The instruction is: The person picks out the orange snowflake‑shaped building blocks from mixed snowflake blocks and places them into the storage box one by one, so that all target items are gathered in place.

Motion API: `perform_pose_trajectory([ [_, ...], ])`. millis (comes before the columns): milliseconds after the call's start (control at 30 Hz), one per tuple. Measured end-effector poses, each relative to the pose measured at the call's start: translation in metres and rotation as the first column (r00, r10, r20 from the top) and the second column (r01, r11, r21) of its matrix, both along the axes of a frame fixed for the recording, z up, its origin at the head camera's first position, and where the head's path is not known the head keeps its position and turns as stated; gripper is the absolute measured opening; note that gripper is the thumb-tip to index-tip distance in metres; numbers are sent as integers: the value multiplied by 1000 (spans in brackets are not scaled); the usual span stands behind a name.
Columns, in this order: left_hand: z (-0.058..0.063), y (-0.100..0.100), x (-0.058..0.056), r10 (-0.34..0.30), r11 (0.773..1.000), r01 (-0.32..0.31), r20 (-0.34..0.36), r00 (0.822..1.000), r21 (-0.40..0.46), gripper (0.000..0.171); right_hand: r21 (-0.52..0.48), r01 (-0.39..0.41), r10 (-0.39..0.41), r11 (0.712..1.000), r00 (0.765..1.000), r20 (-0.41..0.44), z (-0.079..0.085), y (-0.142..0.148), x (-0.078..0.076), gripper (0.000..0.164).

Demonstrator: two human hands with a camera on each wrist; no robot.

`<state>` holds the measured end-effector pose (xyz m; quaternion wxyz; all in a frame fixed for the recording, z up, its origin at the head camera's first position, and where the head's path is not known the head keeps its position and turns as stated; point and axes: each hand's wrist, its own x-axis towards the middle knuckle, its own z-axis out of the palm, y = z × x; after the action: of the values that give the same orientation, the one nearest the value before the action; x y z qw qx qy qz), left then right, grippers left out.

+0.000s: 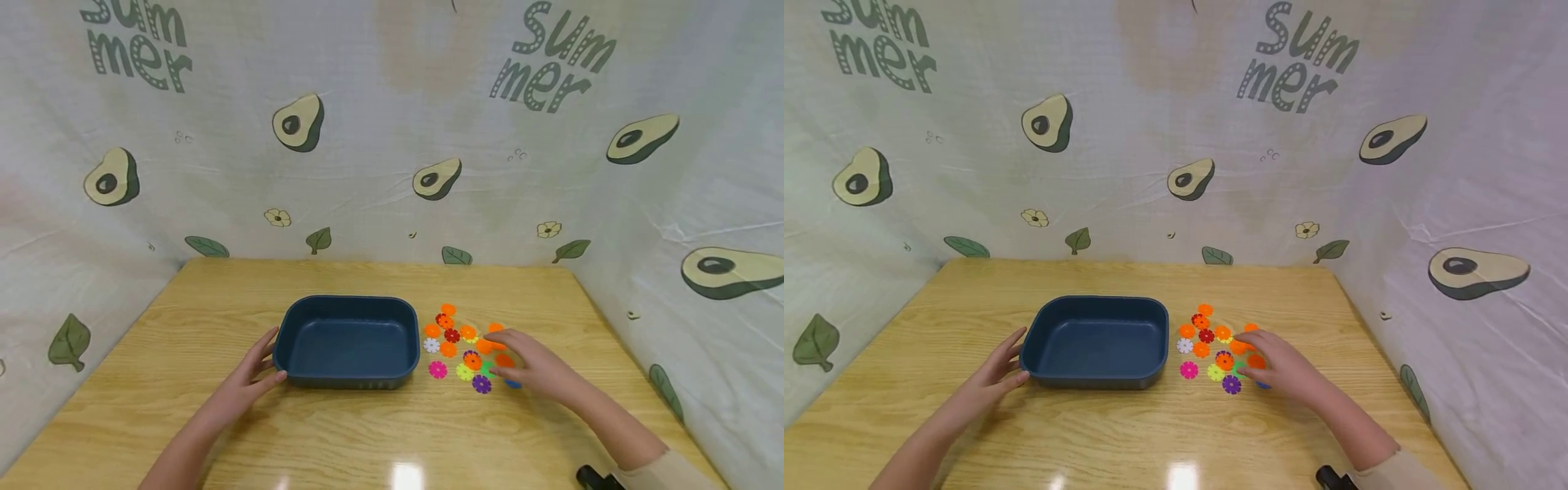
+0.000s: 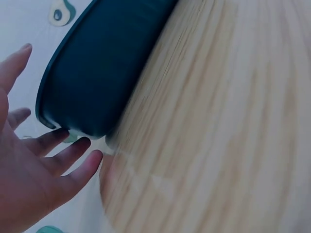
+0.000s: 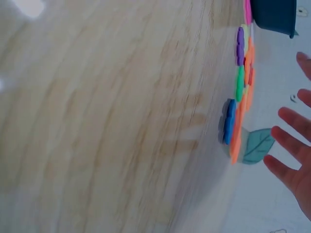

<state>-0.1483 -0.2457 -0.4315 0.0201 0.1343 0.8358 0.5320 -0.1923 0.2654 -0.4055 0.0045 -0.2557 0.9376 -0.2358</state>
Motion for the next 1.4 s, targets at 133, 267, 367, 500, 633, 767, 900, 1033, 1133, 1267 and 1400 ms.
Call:
perform_pose_trajectory([
  [133, -4, 1, -2, 17, 999, -18, 34, 999, 32, 73, 15, -9, 9, 1000, 1000, 7, 0, -6, -5, 46],
  [267, -8, 3, -3, 34, 995, -40, 67, 997, 89, 74, 33, -41, 41, 999, 999, 8, -3, -11, -11, 42],
  [367, -11, 5, -5, 31, 988, -43, 78, 996, 147, 76, 60, -57, 57, 997, 998, 2, -5, -14, -14, 41],
  [500, -15, 6, -6, 30, 981, -45, 86, 996, 187, 77, 90, -73, 74, 993, 997, 0, -8, -17, -19, 38],
  [633, -17, 5, -7, 30, 979, -47, 85, 996, 198, 76, 103, -98, 99, 990, 995, -1, -11, -19, -25, 35],
  [767, -17, 5, -6, 22, 978, -40, 90, 996, 204, 76, 98, -114, 115, 989, 993, 5, -14, -20, -29, 32],
  [900, -16, 5, -6, 30, 979, -50, 105, 994, 197, 76, 95, -124, 123, 988, 992, 19, -16, -21, -32, 31],
  [1033, -14, 6, -6, 34, 981, -55, 118, 992, 184, 75, 121, -125, 124, 985, 992, 21, -15, -23, -33, 30],
  [1133, -14, 6, -7, 36, 982, -57, 119, 992, 180, 72, 129, -135, 132, 982, 991, 26, -14, -25, -34, 29],
  [1267, -14, 5, -8, 38, 983, -58, 122, 992, 172, 70, 130, -142, 137, 981, 989, 52, -11, -27, -36, 28],
  [1400, -13, 3, -6, 34, 985, -59, 149, 988, 162, 75, 140, -132, 120, 981, 988, 93, -7, -29, -37, 29],
])
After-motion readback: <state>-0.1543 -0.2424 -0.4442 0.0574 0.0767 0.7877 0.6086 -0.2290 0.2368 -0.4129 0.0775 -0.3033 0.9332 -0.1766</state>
